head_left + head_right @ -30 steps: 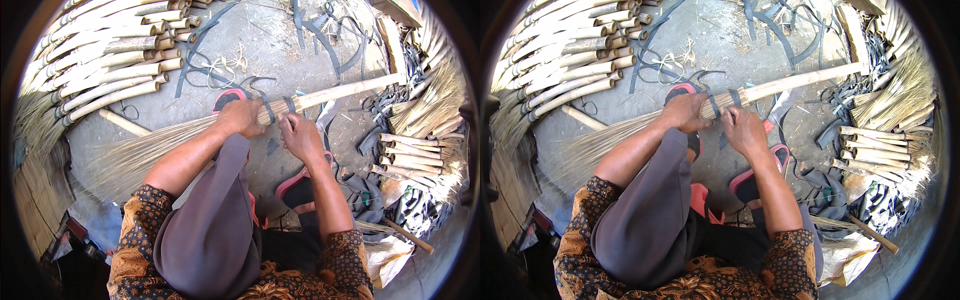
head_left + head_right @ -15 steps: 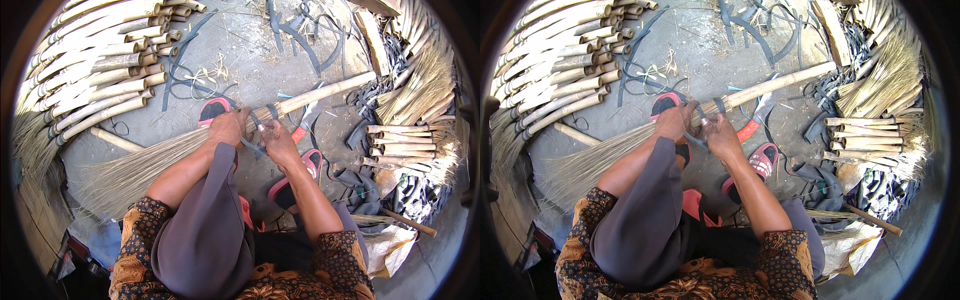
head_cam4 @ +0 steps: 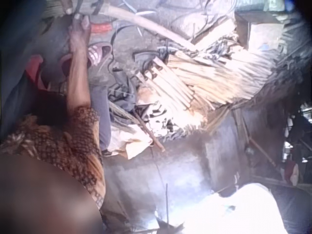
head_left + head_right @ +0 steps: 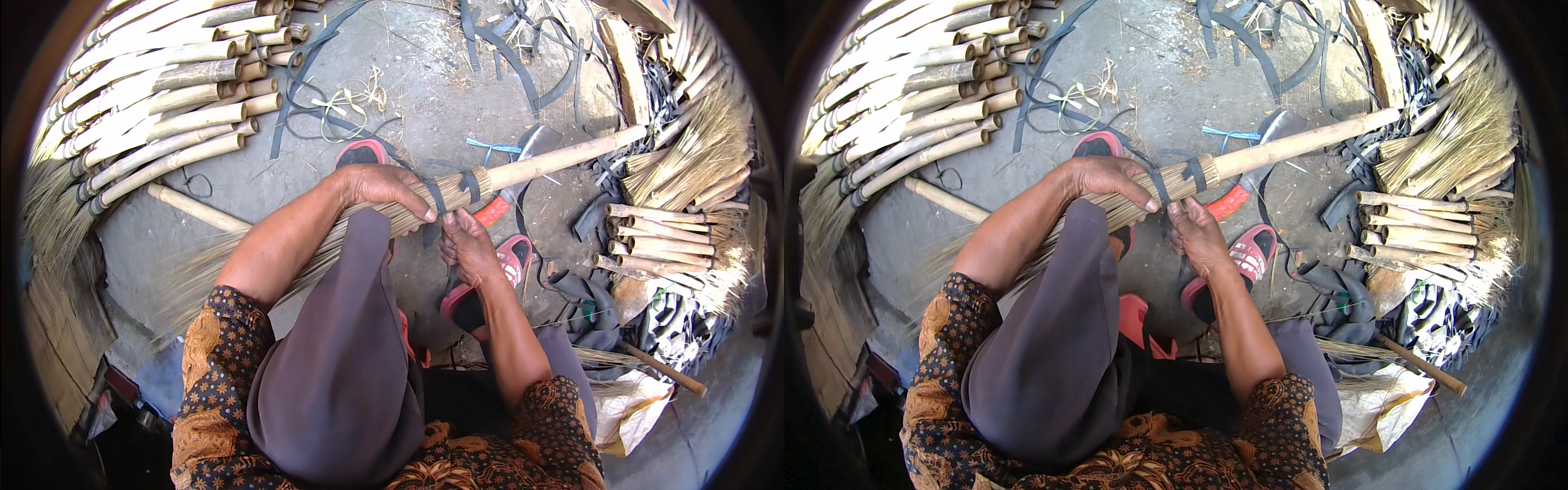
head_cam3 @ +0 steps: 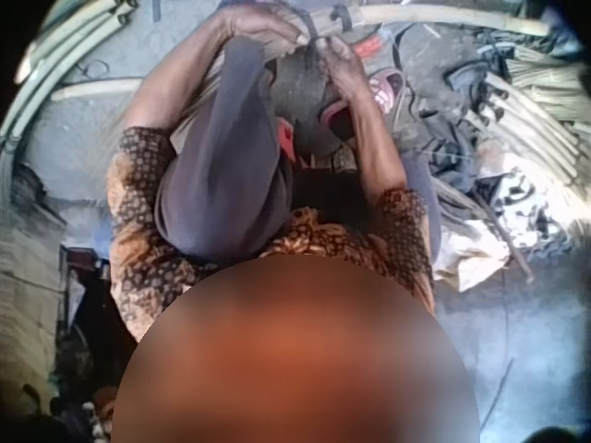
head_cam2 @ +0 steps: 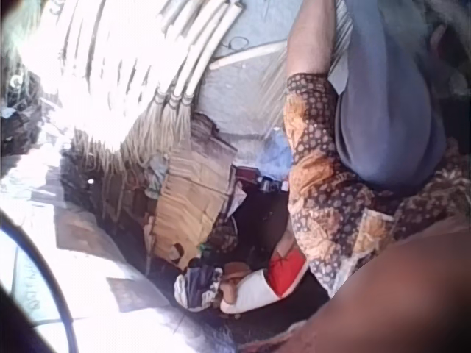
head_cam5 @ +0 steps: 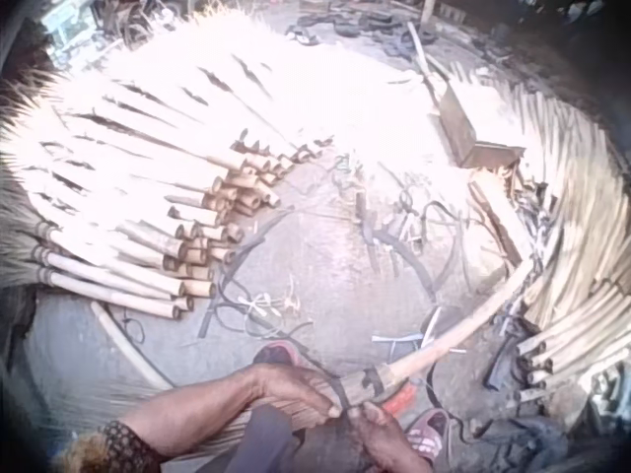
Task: The person assembles a broom by gathering dried plant fibers, aligning them into a bundle, and securing them to a wooden handle with strips of rubber. They use a knife to tighten and trim the bindings, then place the finished broom with others nearby.
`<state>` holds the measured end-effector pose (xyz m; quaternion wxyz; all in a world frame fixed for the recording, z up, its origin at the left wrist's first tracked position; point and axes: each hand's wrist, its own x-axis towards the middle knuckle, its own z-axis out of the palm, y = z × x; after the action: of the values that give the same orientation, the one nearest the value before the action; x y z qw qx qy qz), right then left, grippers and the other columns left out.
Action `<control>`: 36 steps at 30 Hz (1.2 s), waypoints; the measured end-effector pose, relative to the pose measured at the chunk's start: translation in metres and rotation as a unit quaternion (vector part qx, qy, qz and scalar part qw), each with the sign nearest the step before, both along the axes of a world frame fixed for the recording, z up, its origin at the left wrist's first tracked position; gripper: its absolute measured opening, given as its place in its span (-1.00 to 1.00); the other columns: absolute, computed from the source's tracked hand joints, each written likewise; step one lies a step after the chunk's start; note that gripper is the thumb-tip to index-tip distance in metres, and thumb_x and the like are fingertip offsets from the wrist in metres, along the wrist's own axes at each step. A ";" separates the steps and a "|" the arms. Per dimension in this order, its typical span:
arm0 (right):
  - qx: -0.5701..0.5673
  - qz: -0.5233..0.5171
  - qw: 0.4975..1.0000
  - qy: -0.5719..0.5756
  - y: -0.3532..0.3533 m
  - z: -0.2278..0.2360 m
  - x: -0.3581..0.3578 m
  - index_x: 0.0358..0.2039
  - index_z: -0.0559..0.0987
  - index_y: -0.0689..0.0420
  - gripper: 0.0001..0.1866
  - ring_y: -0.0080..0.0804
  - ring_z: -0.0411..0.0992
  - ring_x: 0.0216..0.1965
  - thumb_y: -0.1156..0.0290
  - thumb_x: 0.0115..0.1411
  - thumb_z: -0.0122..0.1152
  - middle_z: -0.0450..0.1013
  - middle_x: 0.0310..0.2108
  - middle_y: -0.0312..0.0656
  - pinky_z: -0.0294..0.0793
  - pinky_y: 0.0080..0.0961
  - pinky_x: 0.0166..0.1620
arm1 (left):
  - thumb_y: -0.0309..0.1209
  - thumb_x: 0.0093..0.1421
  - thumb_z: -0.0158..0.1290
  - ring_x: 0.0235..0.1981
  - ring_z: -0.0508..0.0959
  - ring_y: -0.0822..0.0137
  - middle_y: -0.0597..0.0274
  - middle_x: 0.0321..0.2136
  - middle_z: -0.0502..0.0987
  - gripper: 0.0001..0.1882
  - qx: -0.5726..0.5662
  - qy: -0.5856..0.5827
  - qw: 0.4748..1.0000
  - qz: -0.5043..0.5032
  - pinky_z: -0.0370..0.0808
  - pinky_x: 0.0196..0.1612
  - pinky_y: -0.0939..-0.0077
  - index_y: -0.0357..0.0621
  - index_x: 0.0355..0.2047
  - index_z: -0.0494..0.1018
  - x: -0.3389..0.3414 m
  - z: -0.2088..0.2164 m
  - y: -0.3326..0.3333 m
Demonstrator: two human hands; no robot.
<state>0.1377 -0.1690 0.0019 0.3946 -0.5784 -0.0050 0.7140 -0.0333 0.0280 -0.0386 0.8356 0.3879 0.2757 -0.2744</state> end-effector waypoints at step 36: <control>0.009 0.098 0.982 -0.162 0.062 0.019 -0.035 -0.30 0.51 0.04 -0.67 -0.73 0.11 -0.63 0.11 0.57 0.03 0.22 -0.61 -0.51 0.08 -0.68 -0.56 | -0.23 0.17 0.28 0.04 0.63 -0.14 -0.25 -0.06 0.61 -0.46 0.679 0.108 0.715 -0.123 0.57 0.09 0.10 -0.36 0.04 0.45 0.006 0.015 -0.038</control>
<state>0.1030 -0.1070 0.0213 0.3218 -0.6796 -0.1322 0.6458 -0.0276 -0.0104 -0.0239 0.2706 0.8493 0.4264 -0.1540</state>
